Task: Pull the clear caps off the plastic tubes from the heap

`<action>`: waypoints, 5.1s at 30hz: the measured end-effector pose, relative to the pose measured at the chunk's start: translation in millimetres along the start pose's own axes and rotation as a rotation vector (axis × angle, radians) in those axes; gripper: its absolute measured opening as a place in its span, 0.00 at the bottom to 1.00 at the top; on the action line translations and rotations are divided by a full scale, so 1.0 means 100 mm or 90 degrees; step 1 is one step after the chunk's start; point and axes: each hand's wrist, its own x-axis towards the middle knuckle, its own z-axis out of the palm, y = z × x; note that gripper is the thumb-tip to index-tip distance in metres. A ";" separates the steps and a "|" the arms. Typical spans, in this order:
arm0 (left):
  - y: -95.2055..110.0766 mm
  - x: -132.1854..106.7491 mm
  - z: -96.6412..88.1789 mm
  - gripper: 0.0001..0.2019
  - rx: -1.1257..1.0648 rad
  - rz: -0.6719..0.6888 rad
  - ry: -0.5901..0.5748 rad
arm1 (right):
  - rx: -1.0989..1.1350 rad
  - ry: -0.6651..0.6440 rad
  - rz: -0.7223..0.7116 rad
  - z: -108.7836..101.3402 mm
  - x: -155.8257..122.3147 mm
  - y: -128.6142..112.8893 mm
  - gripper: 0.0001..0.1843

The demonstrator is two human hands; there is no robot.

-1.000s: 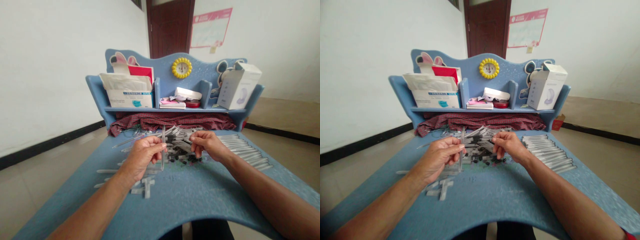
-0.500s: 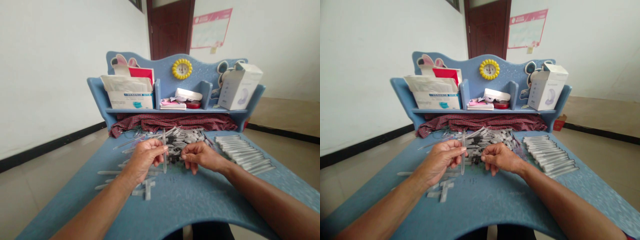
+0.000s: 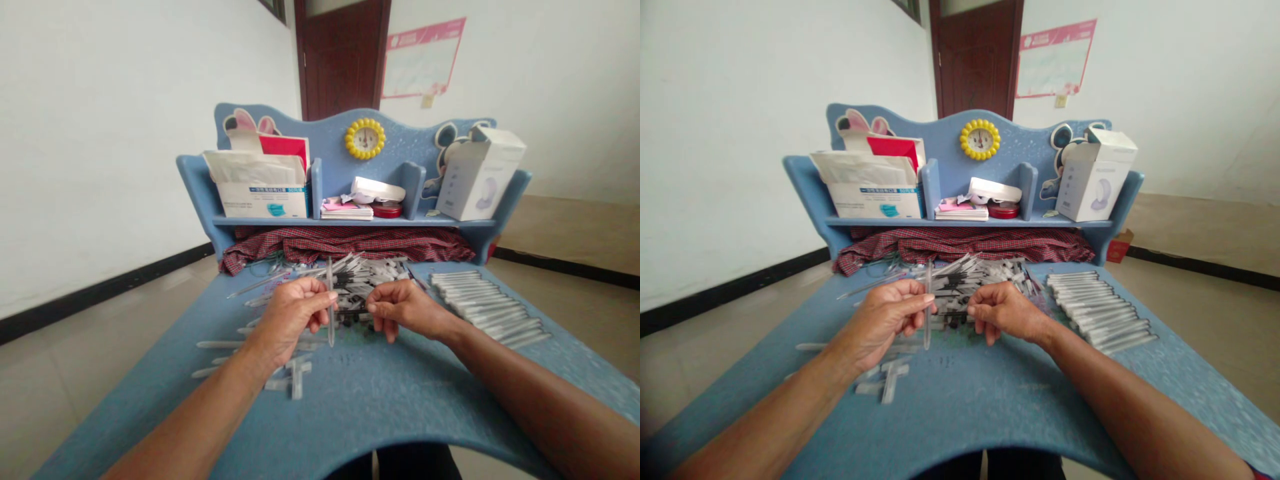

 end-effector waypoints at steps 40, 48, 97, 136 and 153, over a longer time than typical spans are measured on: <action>0.03 0.00 -0.10 0.04 -0.069 0.057 0.119 | -0.760 -0.297 -0.240 1.04 -0.06 -0.51 0.14; 0.02 0.01 -0.09 0.05 -0.057 0.056 0.106 | -0.761 -0.250 -0.214 0.98 -0.06 -0.43 0.08; 0.08 0.00 -0.17 0.07 -0.077 0.106 0.064 | 0.070 -0.092 0.001 0.62 0.06 -0.06 0.19; -0.04 0.03 -0.07 0.04 -0.141 0.055 0.067 | 0.270 0.062 -0.072 0.77 0.12 0.05 0.17; 0.03 0.01 -0.06 0.09 -0.135 0.091 0.082 | 0.166 0.007 -0.084 0.68 0.08 -0.13 0.17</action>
